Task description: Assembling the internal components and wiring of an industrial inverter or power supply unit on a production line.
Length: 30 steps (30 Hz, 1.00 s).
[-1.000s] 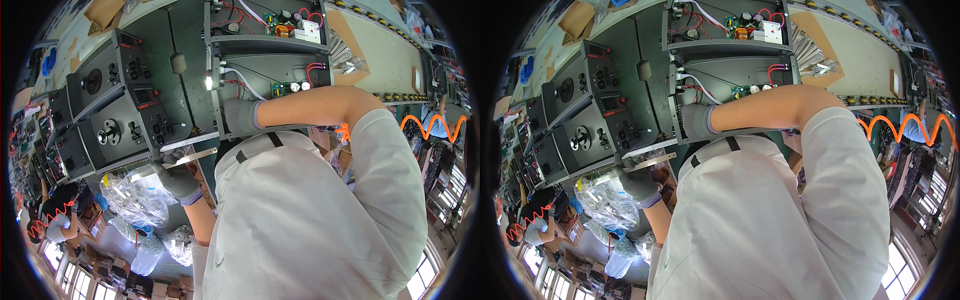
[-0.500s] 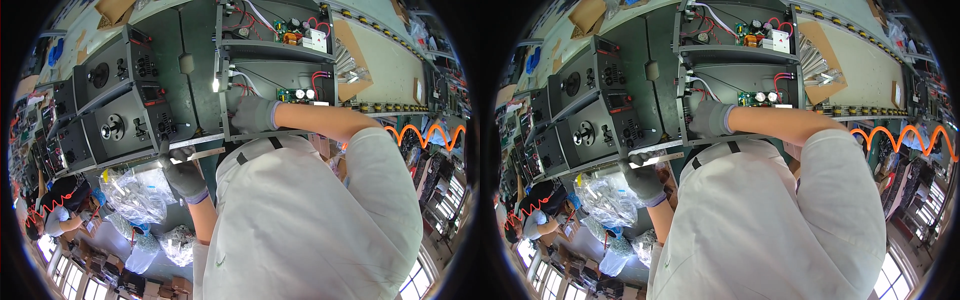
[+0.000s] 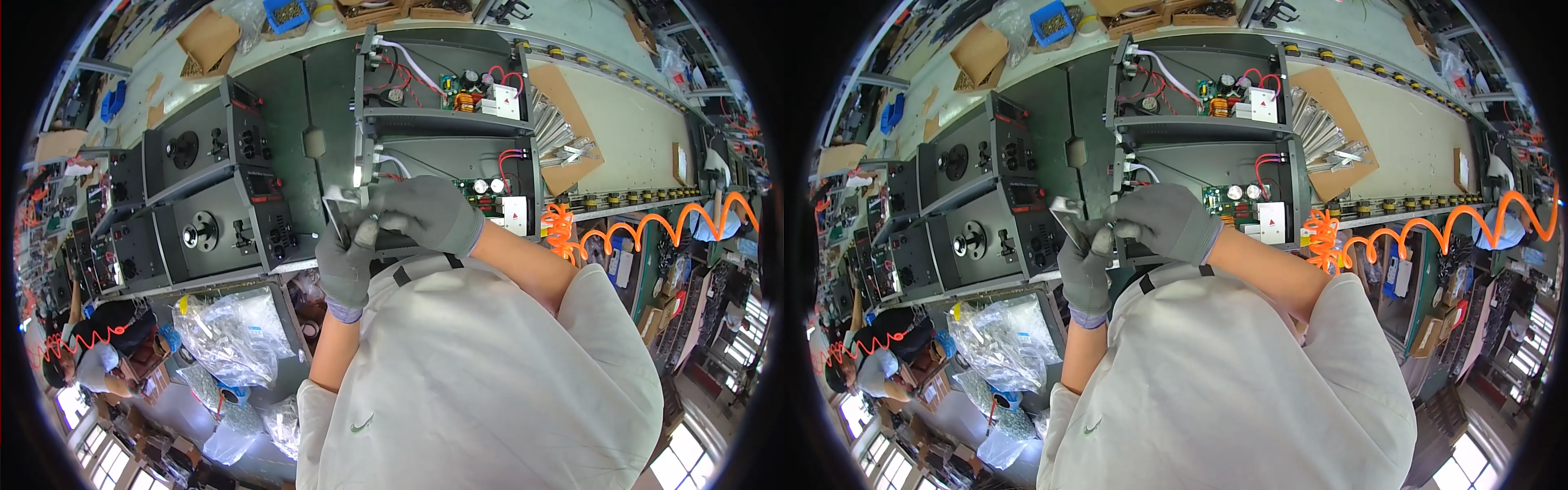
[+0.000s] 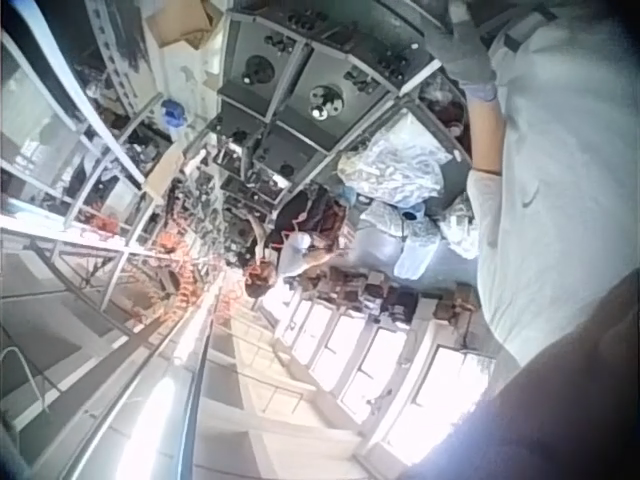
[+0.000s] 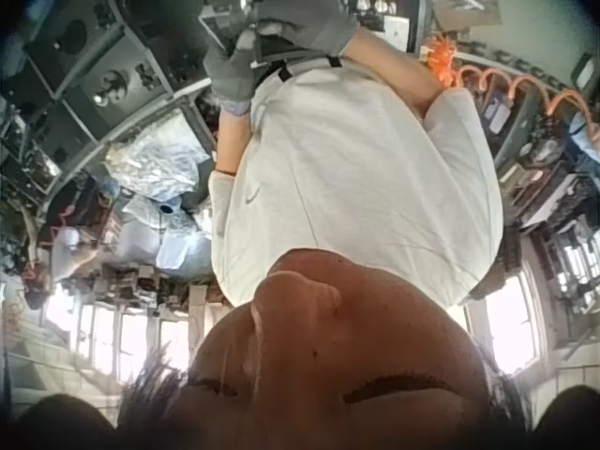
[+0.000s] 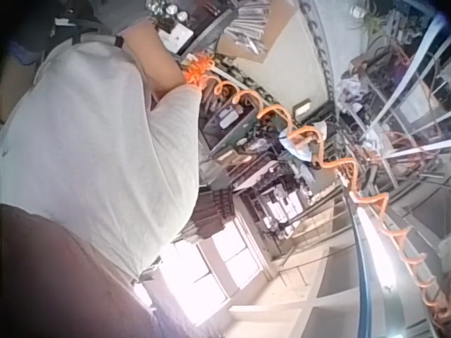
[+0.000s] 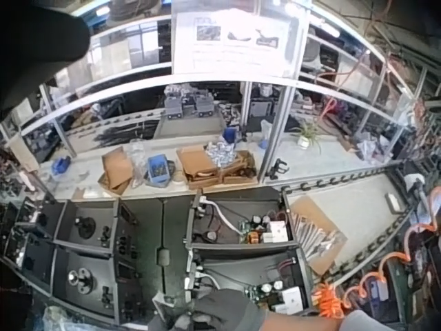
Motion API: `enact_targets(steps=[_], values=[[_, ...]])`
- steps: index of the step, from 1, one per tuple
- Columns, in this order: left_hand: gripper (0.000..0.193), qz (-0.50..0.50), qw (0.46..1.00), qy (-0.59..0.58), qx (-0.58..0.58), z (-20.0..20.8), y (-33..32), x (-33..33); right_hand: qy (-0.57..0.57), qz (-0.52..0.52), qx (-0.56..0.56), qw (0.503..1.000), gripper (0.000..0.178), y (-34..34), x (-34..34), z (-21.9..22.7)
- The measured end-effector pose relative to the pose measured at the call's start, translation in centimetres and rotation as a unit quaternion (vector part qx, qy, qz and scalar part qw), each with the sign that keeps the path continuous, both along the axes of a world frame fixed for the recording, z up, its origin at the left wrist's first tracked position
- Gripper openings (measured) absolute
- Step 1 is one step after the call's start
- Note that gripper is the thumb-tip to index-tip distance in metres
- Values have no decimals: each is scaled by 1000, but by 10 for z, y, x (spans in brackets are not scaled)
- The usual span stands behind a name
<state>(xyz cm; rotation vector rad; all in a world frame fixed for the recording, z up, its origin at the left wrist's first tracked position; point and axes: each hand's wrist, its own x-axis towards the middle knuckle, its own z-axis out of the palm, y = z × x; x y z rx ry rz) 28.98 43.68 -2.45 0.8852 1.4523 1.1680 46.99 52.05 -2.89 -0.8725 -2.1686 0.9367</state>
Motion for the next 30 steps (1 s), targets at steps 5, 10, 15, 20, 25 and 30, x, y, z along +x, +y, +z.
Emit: enact_targets(steps=[5, 10, 15, 20, 25, 30], values=[[27, -56, 990, 125, -18, -12, -2, 5, -229, 90, 153, 957, 27, 8, 17, 22], [44, -5, 991, 101, 83, 2, 8, 22, -108, -16, -43, 993, 24, 3, 23, 33], [79, -54, 997, -9, 59, 0, 3, 22, 145, -123, -185, 964, 25, -13, 11, 40], [76, -92, 989, -91, 67, 5, 2, 30, 254, -127, -238, 929, 24, -20, -1, 43], [75, -73, 987, -144, -4, 2, -13, 39, 357, -165, -292, 872, 26, -33, -20, 53], [61, -83, 975, -208, 0, -5, -15, 38, 387, -132, -338, 848, 27, -34, -22, 61]])
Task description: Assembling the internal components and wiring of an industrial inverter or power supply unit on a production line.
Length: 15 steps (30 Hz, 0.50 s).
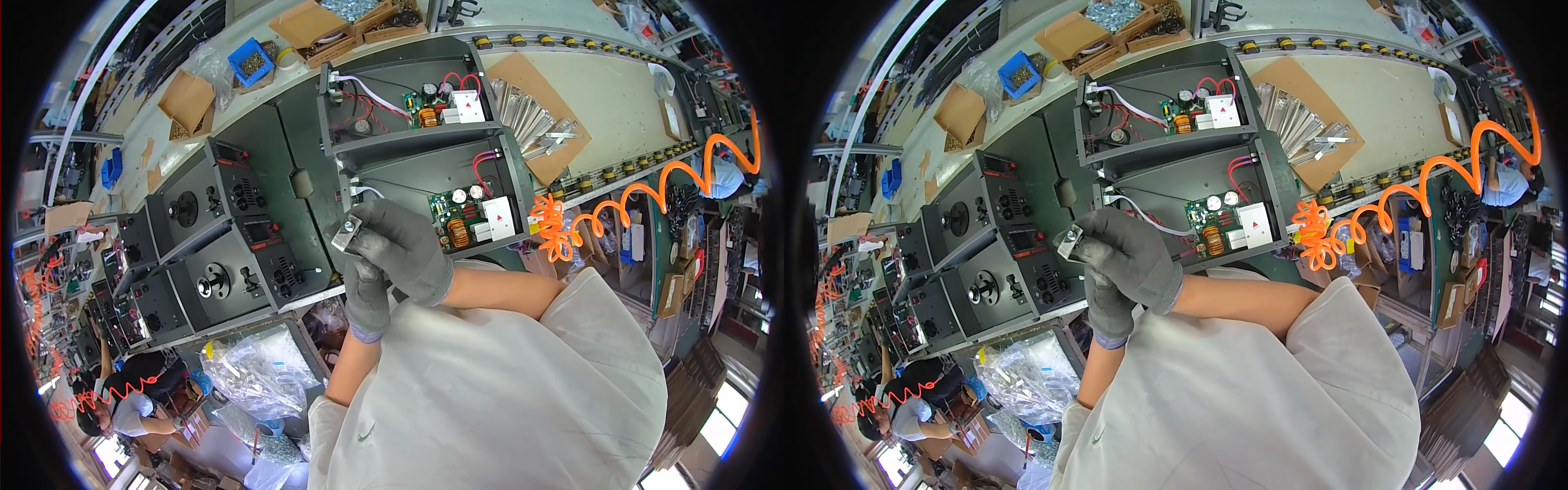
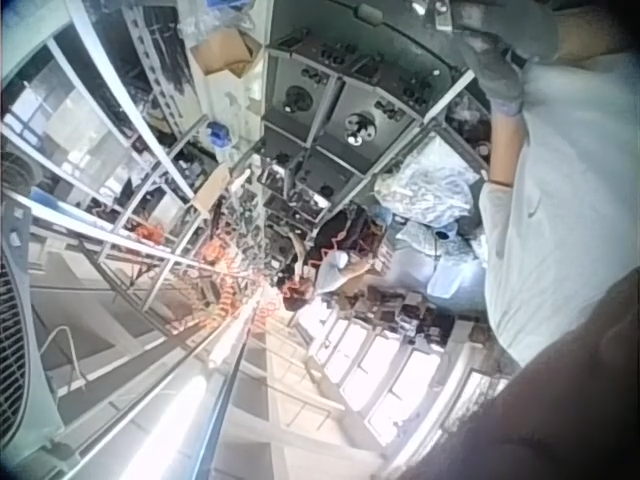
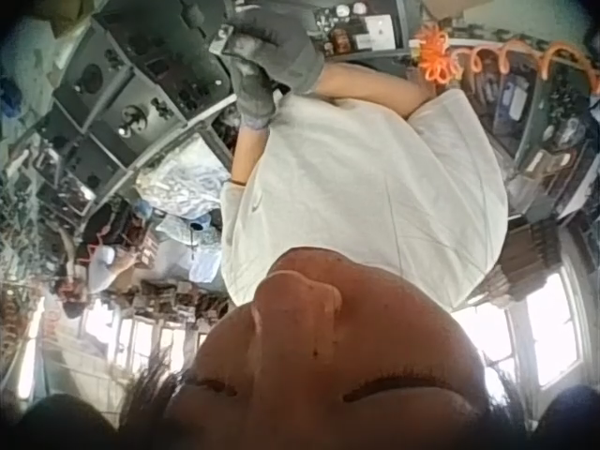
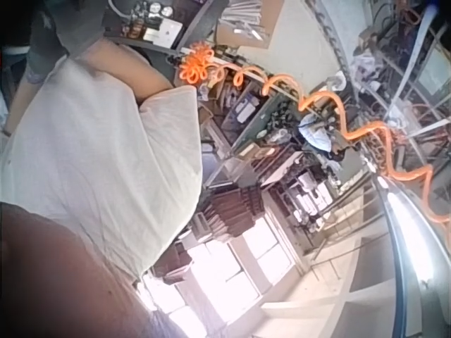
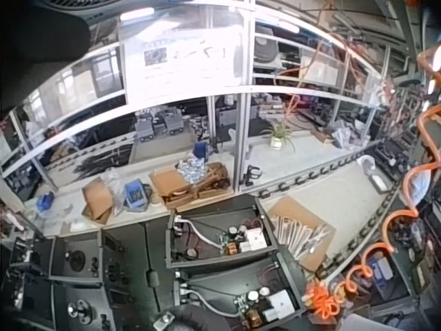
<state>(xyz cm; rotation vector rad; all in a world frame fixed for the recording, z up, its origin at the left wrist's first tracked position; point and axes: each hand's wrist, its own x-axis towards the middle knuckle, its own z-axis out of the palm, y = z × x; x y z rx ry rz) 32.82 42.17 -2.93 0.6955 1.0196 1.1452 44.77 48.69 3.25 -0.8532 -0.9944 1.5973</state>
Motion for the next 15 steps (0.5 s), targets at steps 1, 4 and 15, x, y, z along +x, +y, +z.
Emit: enact_targets(steps=[1, 4, 15], values=[[61, 2, 1000, -10, 0, -6, -2, -1, 1, 2, -3, 1000, 27, 0, 1, -2], [58, 39, 987, -149, -48, -17, 1, -6, -34, 13, 45, 998, 28, 5, 3, -7], [80, 28, 933, 350, 81, -51, 9, -74, -366, 146, 79, 916, 24, 27, 27, -55]])
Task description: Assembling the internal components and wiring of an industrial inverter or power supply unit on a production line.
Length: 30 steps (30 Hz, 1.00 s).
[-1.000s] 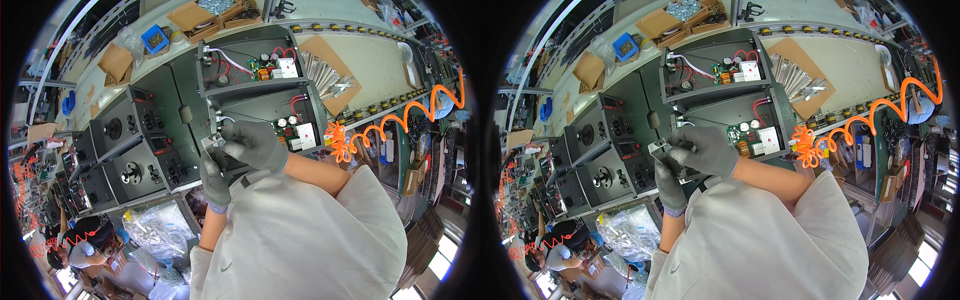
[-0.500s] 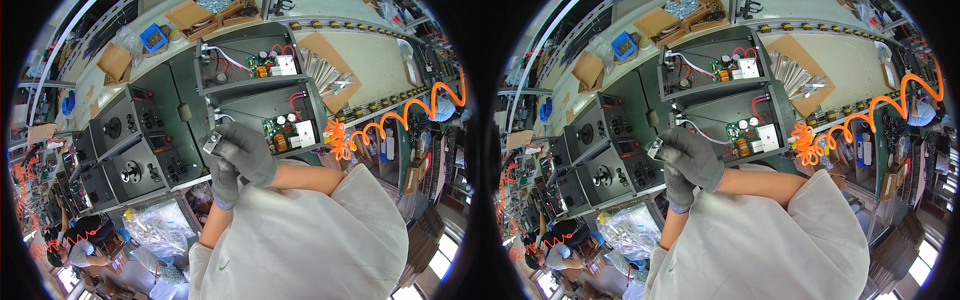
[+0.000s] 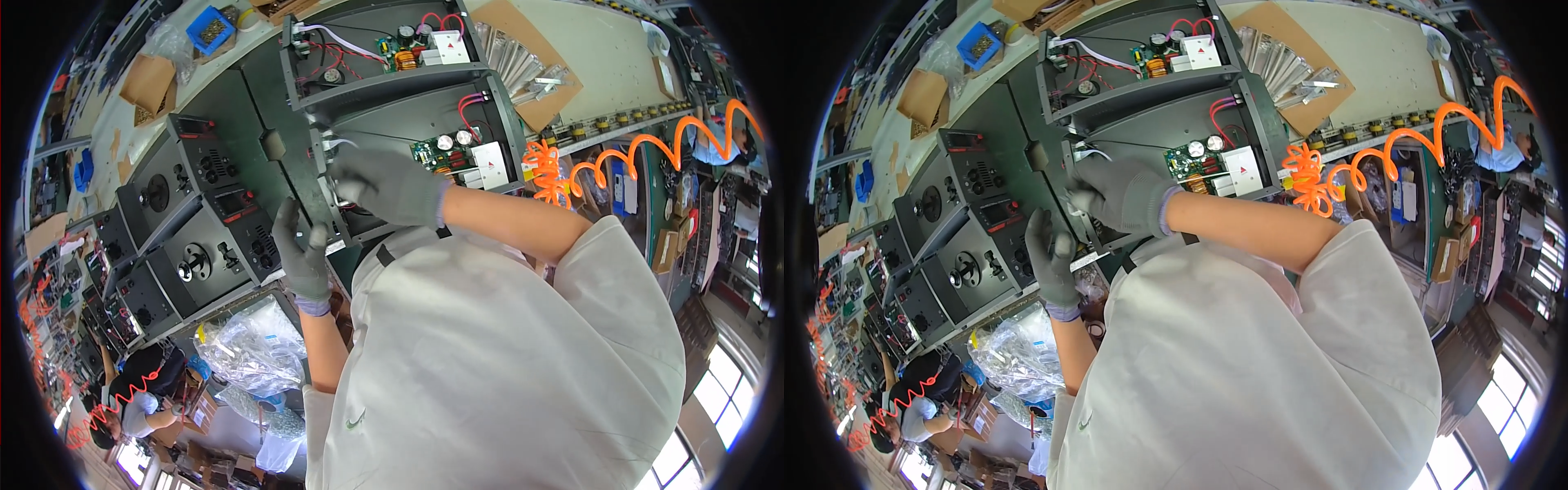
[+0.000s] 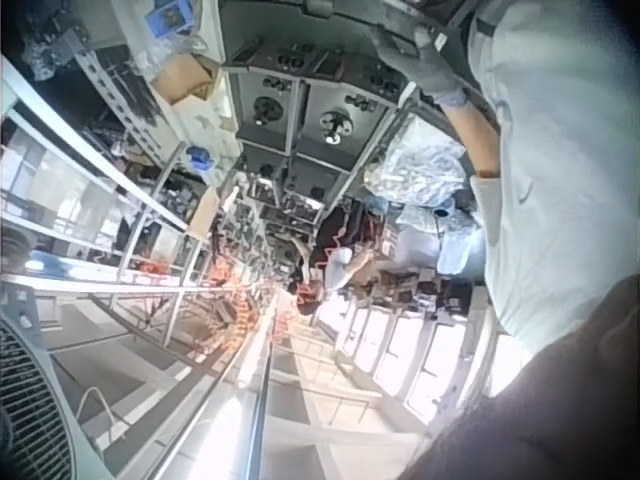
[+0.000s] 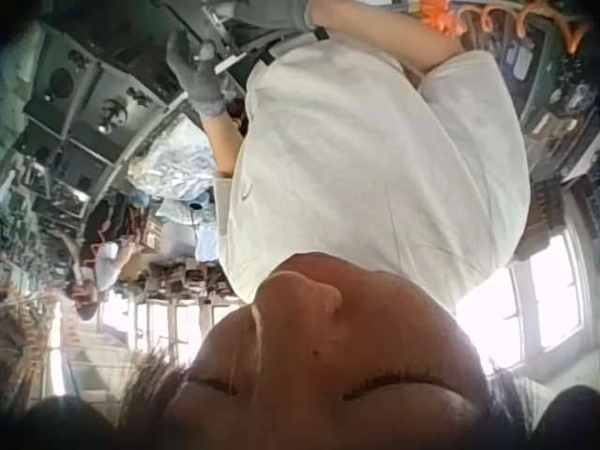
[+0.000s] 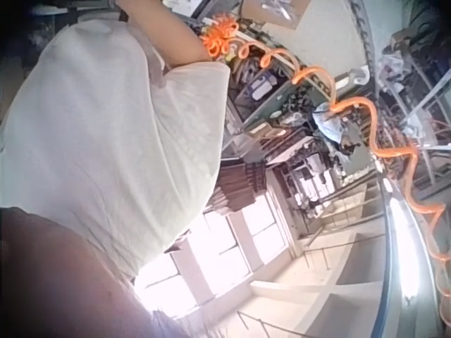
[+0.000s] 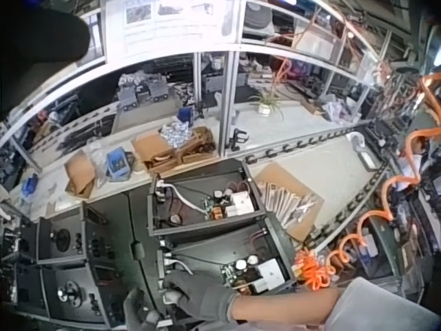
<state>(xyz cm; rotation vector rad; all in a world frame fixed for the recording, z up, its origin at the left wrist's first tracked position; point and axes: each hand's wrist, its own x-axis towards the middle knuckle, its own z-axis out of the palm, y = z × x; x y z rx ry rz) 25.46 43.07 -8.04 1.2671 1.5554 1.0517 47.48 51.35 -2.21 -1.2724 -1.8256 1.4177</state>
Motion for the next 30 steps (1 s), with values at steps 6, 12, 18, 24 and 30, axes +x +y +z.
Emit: enact_targets(steps=[6, 12, 18, 24, 30], values=[[128, -128, 984, 119, -29, -56, -24, -2, -263, 117, -179, 941, 28, -20, -30, -64], [135, -138, 988, 48, -49, -74, -16, 17, -318, 135, -167, 923, 32, -26, -47, -91], [134, -162, 986, 34, -30, -78, -18, 16, -284, 137, -206, 926, 27, -30, -47, -99], [125, -183, 982, 13, -33, -103, -27, 4, -269, 109, -219, 931, 26, -31, -49, -99], [120, -209, 976, 30, -52, -124, -36, -5, -197, 91, -240, 946, 28, -33, -43, -107]])
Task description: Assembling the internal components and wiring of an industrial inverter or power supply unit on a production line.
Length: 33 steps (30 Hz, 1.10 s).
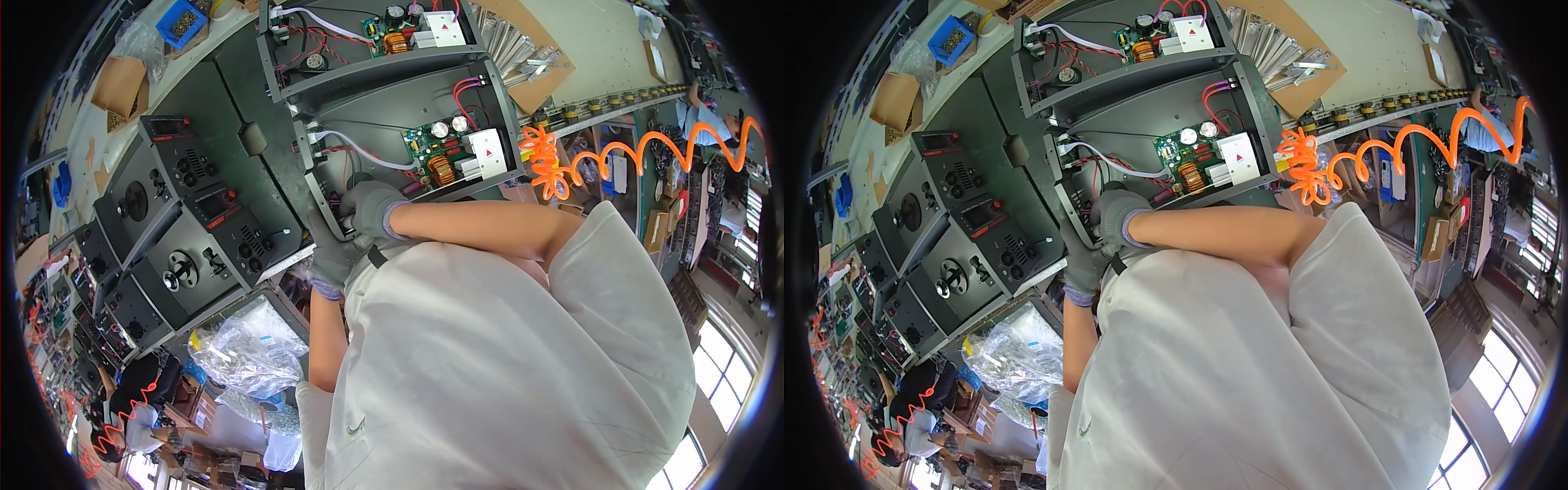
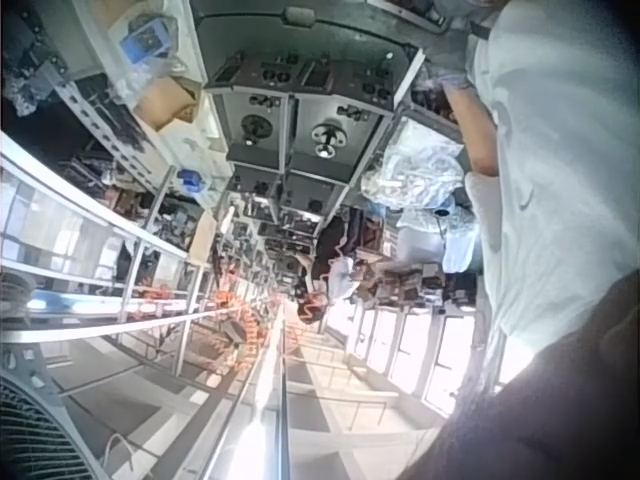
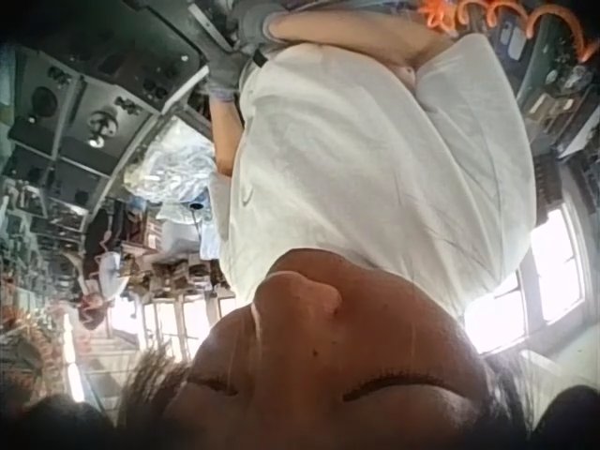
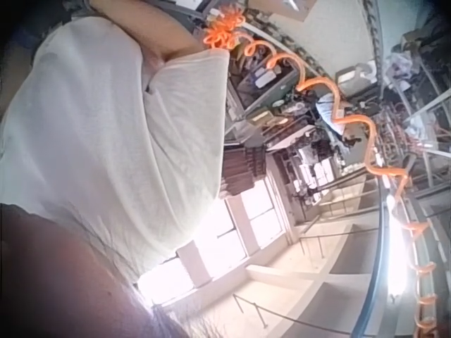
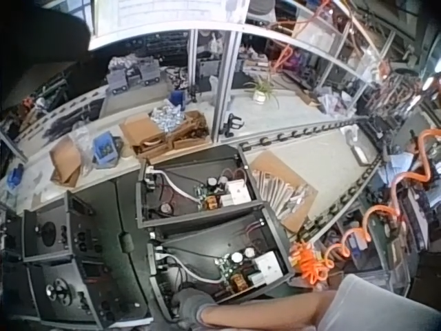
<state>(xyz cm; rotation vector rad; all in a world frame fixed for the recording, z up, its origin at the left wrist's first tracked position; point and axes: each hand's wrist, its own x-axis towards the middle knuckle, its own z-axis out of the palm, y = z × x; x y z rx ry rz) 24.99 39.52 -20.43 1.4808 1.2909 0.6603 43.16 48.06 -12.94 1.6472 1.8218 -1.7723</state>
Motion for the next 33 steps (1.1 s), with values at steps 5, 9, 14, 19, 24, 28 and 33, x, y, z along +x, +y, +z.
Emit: enact_targets(steps=[5, 9, 14, 19, 24, 28, 33], values=[[120, 10, 999, -24, 25, 24, 9, 12, -22, -12, 6, 1000, 26, 3, -1, 12], [123, 10, 999, 13, 45, 19, 7, 7, -36, 22, 9, 999, 27, 0, -5, 6], [125, 19, 999, -16, 25, 18, 5, 7, -41, 46, 34, 998, 31, -1, -5, 5], [120, 47, 998, -30, 32, 17, 6, 13, -73, 38, 25, 996, 39, -1, -8, 4], [114, 88, 986, -119, -73, 22, 7, 17, -72, 38, 26, 996, 34, -3, -6, 2], [109, 62, 996, -68, -15, 26, 8, 15, -74, 22, 22, 997, 30, 0, -4, 0], [105, 54, 996, -66, -3, 25, 8, 15, -45, 15, 64, 997, 27, -6, -1, -9]])
